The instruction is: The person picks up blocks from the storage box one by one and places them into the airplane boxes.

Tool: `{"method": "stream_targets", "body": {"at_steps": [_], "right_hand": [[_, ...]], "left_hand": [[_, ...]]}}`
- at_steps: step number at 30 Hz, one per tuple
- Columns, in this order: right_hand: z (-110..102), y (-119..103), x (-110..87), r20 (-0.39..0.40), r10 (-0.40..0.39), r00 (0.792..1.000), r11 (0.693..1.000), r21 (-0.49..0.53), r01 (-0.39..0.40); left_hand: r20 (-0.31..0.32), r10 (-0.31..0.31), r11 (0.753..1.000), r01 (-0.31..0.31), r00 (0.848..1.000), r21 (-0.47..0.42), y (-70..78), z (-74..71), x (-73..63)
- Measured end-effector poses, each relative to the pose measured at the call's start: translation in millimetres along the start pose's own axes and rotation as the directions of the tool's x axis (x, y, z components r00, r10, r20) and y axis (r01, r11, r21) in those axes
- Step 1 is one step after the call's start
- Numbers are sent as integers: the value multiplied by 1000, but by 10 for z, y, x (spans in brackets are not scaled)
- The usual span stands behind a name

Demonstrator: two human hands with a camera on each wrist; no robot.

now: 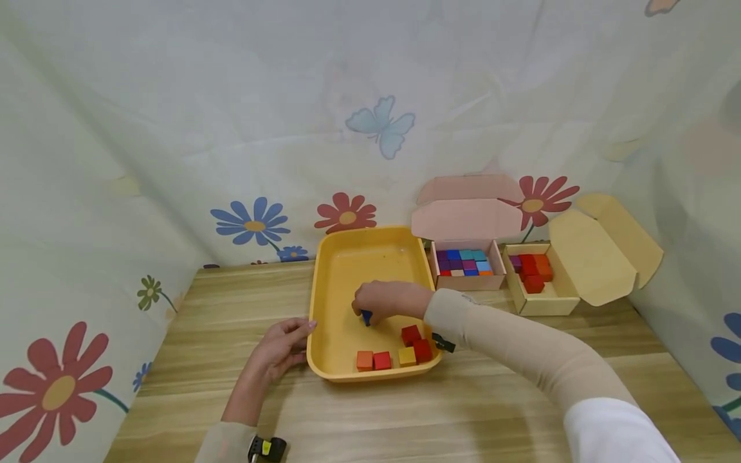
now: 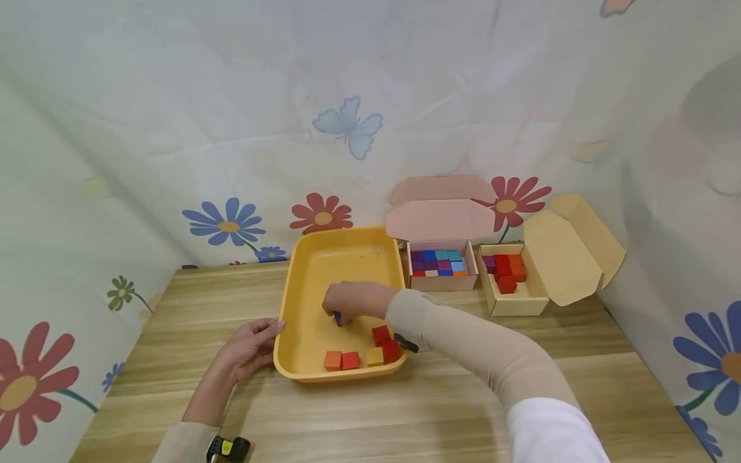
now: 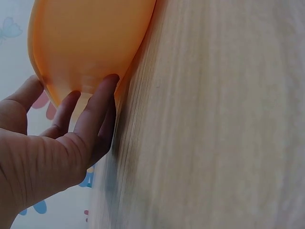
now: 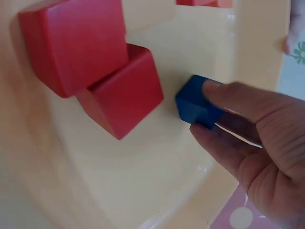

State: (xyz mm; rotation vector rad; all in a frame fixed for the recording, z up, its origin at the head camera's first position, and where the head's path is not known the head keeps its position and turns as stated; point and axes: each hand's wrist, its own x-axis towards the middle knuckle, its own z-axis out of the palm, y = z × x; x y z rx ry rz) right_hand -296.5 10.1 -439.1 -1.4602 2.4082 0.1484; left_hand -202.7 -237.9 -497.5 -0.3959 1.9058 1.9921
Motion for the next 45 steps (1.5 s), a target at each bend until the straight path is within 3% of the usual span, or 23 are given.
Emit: {"method": "stream_targets", "body": {"at_steps": [9, 21, 27, 34, 45], "right_hand": [[-88, 43, -82, -52, -6, 999, 1000, -29, 4], [-431, 278, -639, -181, 1, 983, 1000, 4, 0], [-468, 496, -1027, -223, 57, 973, 998, 23, -54], [-365, 853, -1409, -291, 105, 951, 994, 52, -93], [-191, 1224, -1876, -215, 317, 924, 947, 128, -295]], "left_hand": [[13, 4, 1000, -4, 1000, 5, 11, 5, 1], [36, -3, 1000, 3, 999, 14, 46, 8, 17], [44, -7, 1000, 7, 999, 5, 27, -11, 17], [37, -9, 1000, 9, 999, -7, 10, -31, -6], [49, 3, 1000, -3, 999, -17, 8, -23, -12]]}}
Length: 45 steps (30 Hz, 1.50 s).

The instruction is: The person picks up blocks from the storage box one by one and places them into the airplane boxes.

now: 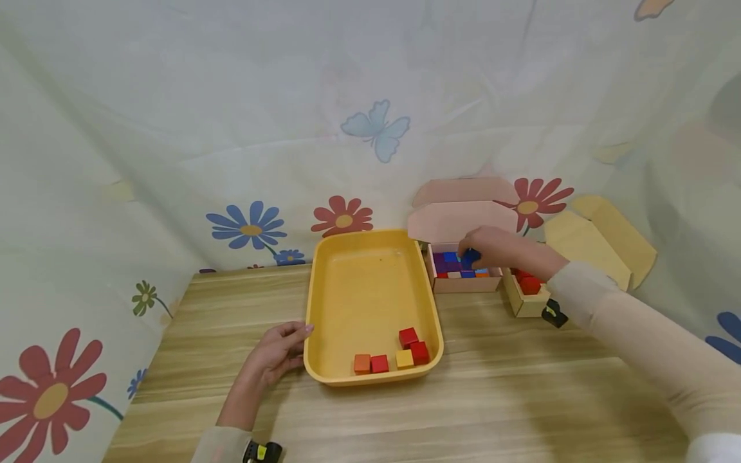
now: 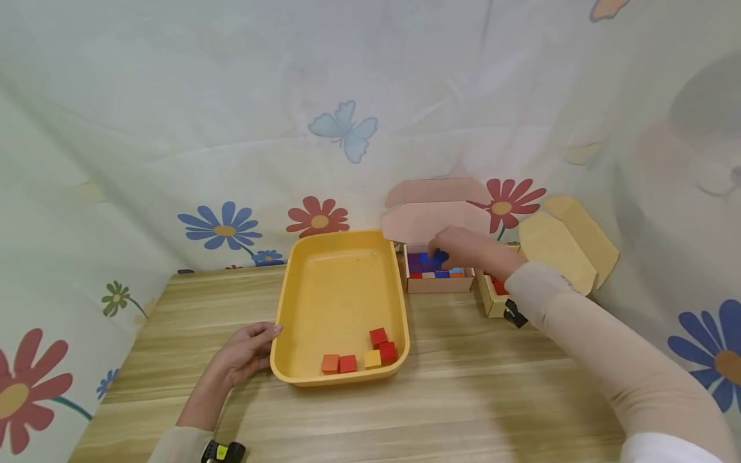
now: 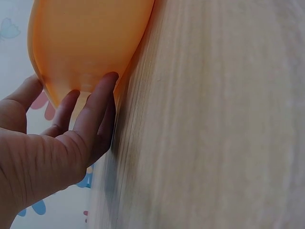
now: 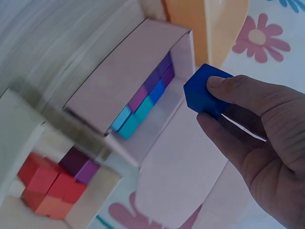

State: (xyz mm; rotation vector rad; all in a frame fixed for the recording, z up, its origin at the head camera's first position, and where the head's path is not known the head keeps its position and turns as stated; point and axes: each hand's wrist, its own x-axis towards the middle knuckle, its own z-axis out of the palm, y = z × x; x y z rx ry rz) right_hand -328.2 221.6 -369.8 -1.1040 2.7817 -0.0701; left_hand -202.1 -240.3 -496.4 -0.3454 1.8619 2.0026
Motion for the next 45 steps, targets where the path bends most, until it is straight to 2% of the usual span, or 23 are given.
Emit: {"method": "stream_targets", "body": {"at_steps": [7, 15, 21, 30, 38, 45], "right_hand": [[-7, 178, -168, 23, 83, 996, 995, 57, -84], [4, 385, -321, 25, 68, 997, 994, 78, -70], [-3, 483, -414, 42, 97, 994, 990, 96, -101], [40, 650, -514, 61, 71, 996, 993, 95, -77], [191, 785, -548, 125, 169, 978, 976, 121, -184], [309, 847, -531, 136, 168, 976, 969, 159, -189]], "left_hand": [[0, 0, 1000, 0, 1000, -3, -10, -2, 22], [14, 1, 1000, -1, 1000, -9, 3, -10, 3], [8, -3, 1000, 3, 1000, -7, -11, -15, 22], [16, -6, 1000, 6, 1000, -11, -20, -33, 31], [14, -10, 1000, 10, 1000, -4, -3, -26, 24], [21, -7, 1000, 7, 1000, -3, 0, -30, 23]]}}
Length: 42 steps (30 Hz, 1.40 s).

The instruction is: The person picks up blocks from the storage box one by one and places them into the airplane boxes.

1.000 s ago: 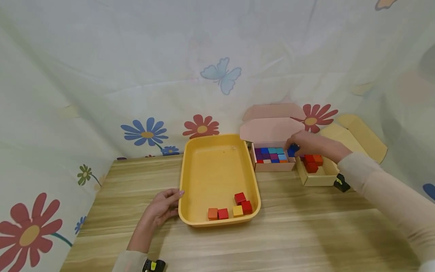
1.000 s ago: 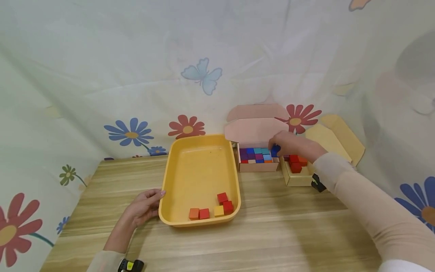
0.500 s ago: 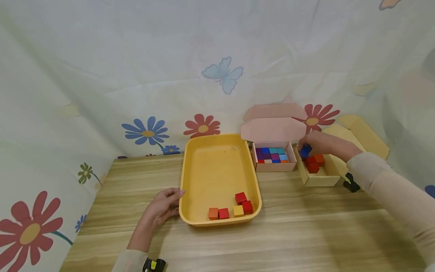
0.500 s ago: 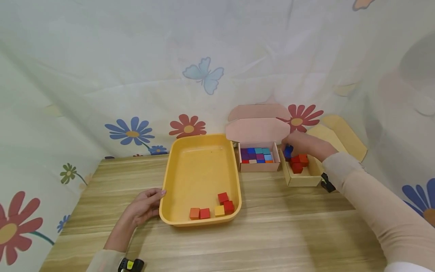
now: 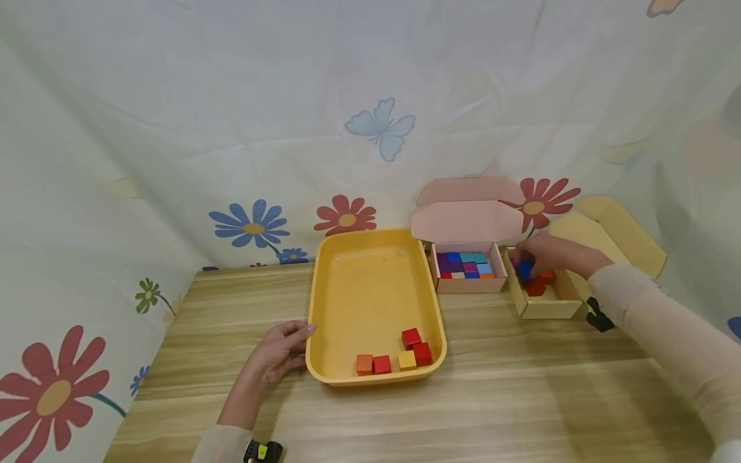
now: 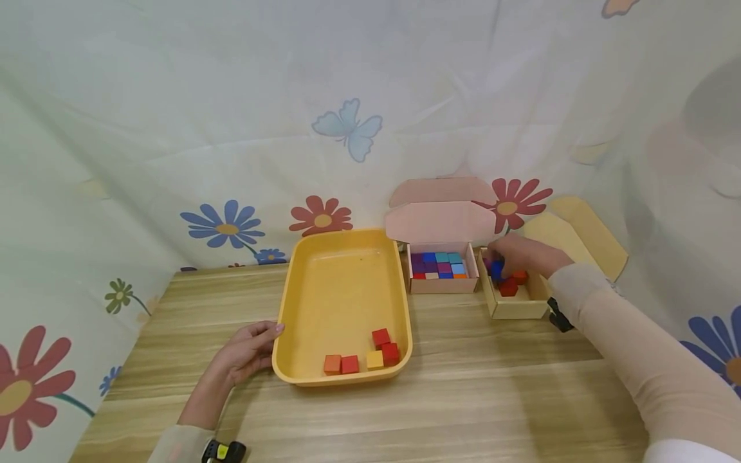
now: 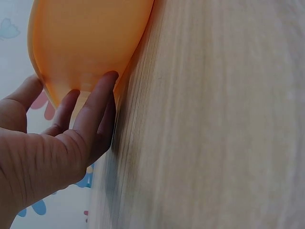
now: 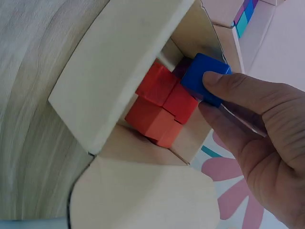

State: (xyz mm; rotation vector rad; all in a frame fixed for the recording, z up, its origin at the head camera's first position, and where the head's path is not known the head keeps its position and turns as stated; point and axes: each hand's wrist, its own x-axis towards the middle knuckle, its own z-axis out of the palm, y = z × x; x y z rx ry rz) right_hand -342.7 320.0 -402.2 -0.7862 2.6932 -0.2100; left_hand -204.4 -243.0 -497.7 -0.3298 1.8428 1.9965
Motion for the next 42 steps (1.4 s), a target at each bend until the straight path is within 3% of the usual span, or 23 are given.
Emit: {"method": "stream_targets", "body": {"at_steps": [11, 19, 28, 34, 42], "right_hand": [[57, 25, 105, 11, 54, 998, 998, 39, -54], [64, 56, 106, -23, 43, 999, 998, 50, -41], [90, 120, 109, 29, -5, 1000, 993, 118, 2], [150, 162, 160, 4, -6, 1000, 997, 80, 6], [240, 41, 202, -44, 24, 999, 999, 23, -23]], "left_hand": [[-31, -15, 1000, 15, 999, 0, 4, 19, -6], [-22, -2, 1000, 2, 1000, 3, 7, 4, 4], [-23, -5, 1000, 5, 1000, 7, -4, -6, -1], [-17, -2, 1000, 3, 1000, 8, -13, -4, 2], [-5, -6, 1000, 7, 1000, 4, -23, -3, -2]]}}
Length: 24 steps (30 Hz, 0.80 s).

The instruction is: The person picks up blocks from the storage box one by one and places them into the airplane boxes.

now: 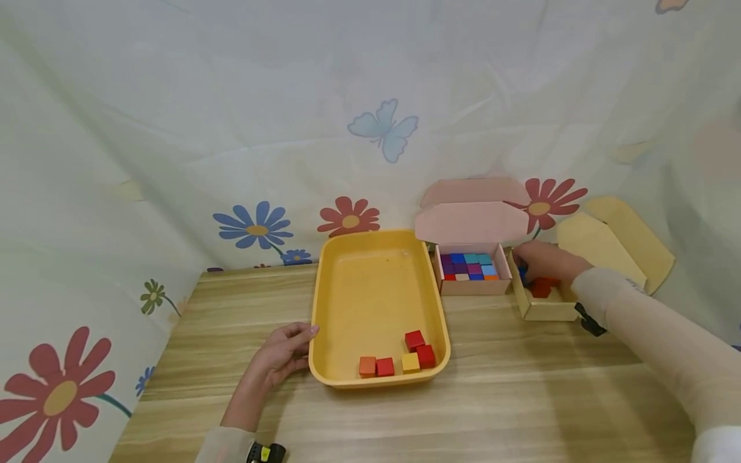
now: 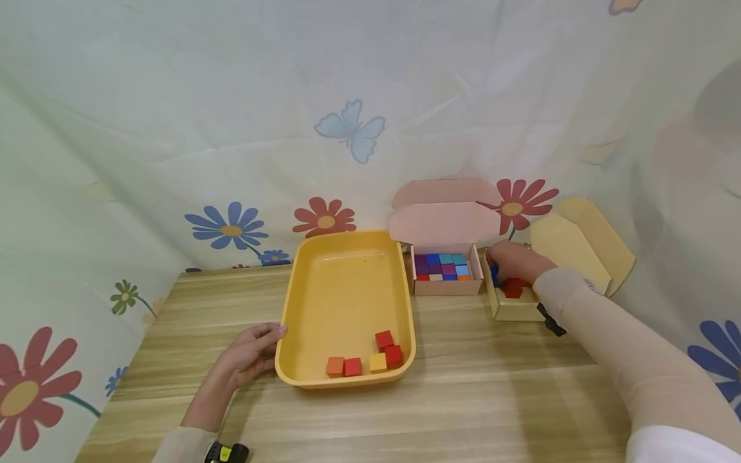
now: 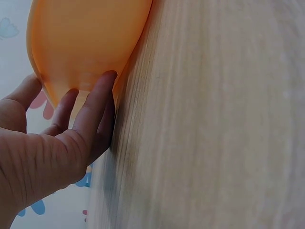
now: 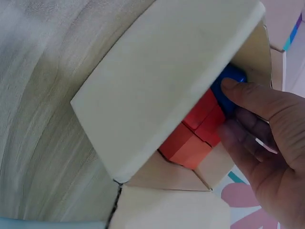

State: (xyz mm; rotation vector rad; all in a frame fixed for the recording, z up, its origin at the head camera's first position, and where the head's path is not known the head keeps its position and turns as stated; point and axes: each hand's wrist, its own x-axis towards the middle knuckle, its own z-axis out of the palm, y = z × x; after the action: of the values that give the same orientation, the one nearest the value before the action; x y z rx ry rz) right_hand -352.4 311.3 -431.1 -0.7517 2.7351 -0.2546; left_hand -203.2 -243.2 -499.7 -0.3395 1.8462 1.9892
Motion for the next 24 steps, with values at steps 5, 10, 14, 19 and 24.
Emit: {"method": "stream_targets", "body": {"at_steps": [5, 10, 14, 19, 24], "right_hand": [[44, 5, 36, -37, 12, 999, 998, -64, -15], [56, 4, 38, -43, 13, 999, 994, -108, -18], [5, -17, 6, -19, 6, 1000, 996, -91, -8], [-109, -78, -39, -15, 16, 1000, 996, -90, -17], [-230, -241, -65, -79, -2, 997, 992, -124, -8]], "left_hand": [[4, 4, 1000, -4, 1000, -2, 8, -5, 2], [4, 0, 1000, 0, 1000, 1, 6, -2, -3], [5, 6, 1000, -6, 1000, 0, 7, 9, -7], [18, 11, 1000, -11, 1000, -5, 6, 23, -1], [-1, 5, 1000, -5, 1000, -3, 13, 16, -7]]}}
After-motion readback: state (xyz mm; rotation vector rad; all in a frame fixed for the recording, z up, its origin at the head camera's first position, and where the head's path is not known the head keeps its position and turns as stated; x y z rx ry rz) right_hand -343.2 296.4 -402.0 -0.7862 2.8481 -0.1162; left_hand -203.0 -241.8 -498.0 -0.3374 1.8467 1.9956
